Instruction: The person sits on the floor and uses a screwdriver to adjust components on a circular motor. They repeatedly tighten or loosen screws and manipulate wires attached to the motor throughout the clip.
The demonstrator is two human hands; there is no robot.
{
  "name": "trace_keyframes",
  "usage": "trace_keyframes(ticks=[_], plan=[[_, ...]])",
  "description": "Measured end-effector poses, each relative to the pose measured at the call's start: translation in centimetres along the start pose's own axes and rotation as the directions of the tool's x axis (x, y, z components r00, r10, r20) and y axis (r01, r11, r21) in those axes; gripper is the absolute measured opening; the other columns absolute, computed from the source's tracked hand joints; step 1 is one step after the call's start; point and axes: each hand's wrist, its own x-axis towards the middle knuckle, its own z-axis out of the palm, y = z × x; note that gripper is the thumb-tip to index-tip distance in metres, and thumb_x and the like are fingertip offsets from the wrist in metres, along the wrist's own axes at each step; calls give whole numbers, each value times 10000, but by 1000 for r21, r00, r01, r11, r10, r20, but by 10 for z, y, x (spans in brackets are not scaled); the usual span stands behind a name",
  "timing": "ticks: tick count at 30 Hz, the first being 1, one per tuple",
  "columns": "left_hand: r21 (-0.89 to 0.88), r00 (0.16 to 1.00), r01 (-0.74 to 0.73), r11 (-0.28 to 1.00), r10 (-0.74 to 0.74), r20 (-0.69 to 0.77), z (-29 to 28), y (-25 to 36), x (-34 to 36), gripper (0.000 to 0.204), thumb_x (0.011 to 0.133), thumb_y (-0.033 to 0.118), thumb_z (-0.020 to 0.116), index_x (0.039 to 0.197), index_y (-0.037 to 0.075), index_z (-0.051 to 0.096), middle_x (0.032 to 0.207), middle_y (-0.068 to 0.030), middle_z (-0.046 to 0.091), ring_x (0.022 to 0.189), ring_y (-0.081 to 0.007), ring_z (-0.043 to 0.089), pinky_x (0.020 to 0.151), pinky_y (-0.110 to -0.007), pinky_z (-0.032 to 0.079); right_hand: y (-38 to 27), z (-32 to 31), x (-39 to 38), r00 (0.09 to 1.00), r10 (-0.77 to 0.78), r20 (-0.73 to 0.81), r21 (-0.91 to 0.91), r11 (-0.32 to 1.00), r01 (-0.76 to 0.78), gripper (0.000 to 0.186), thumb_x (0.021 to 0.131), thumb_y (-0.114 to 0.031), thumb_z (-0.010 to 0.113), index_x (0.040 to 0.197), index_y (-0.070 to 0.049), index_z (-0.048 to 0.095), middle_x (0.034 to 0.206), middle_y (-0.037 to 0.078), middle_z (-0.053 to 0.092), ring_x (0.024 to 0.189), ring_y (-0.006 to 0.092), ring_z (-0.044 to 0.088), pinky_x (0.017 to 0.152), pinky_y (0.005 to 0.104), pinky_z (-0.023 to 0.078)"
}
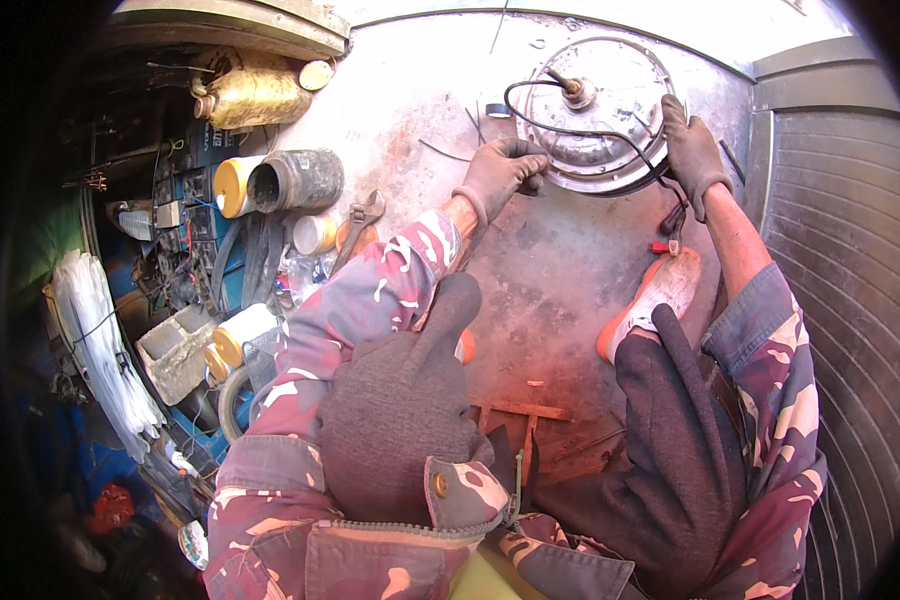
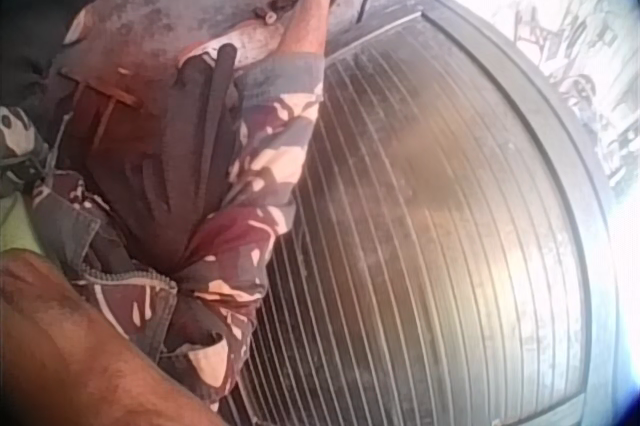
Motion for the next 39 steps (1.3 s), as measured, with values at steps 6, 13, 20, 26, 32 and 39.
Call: trace_keyframes(ticks=[6,13,20,26,32,39], plan=[[-30,998,61,998,-61,-15,3,-3,5,210,1014,151,728,1117,-31,726,954,-89,754,672,-141,678,661,-319,617,0,-1,-1,1000,-32,0,-22,999,32,1028,963,-816,439,1268,146,636,1189,357,703,1178,447,693,1044,472,500],[13,997,69,998,-68,-29,5,0,4,223,1022,165,718,1122,-35,728,966,-94,761,670,-129,662,649,-310,611,-3,-2,-3,999,-43,-3,-51,998,43,1018,964,-821,434,1236,137,646,1151,350,713,1153,438,706,1024,472,510],[102,997,47,994,-41,-64,9,-1,6,218,1015,177,732,1085,-29,739,946,-79,761,661,-128,657,610,-296,598,0,2,-2,998,-54,-18,-57,997,53,1009,969,-814,435,1246,135,635,1148,345,714,1147,434,709,1029,472,511],[136,991,-16,991,33,-128,8,-18,13,233,969,218,799,989,-7,739,851,-30,728,647,-105,625,583,-274,559,-4,0,-6,999,-35,-36,-76,997,32,993,973,-803,439,1252,130,635,1159,346,712,1152,434,708,1038,473,509],[433,950,-209,877,287,-124,10,-23,11,251,932,228,815,991,-11,769,866,-95,761,751,-171,703,710,-325,571,-8,-2,-11,1000,-11,-24,-45,999,10,982,973,-793,448,1246,130,640,1160,352,709,1154,434,707,1037,471,509],[652,902,-293,699,428,-53,13,-21,0,271,926,233,791,1060,-2,779,1049,-201,767,936,-341,762,830,-399,595,-6,0,-10,998,-39,-45,-43,998,37,983,972,-789,458,1236,141,641,1157,363,707,1156,452,705,1033,477,514]])
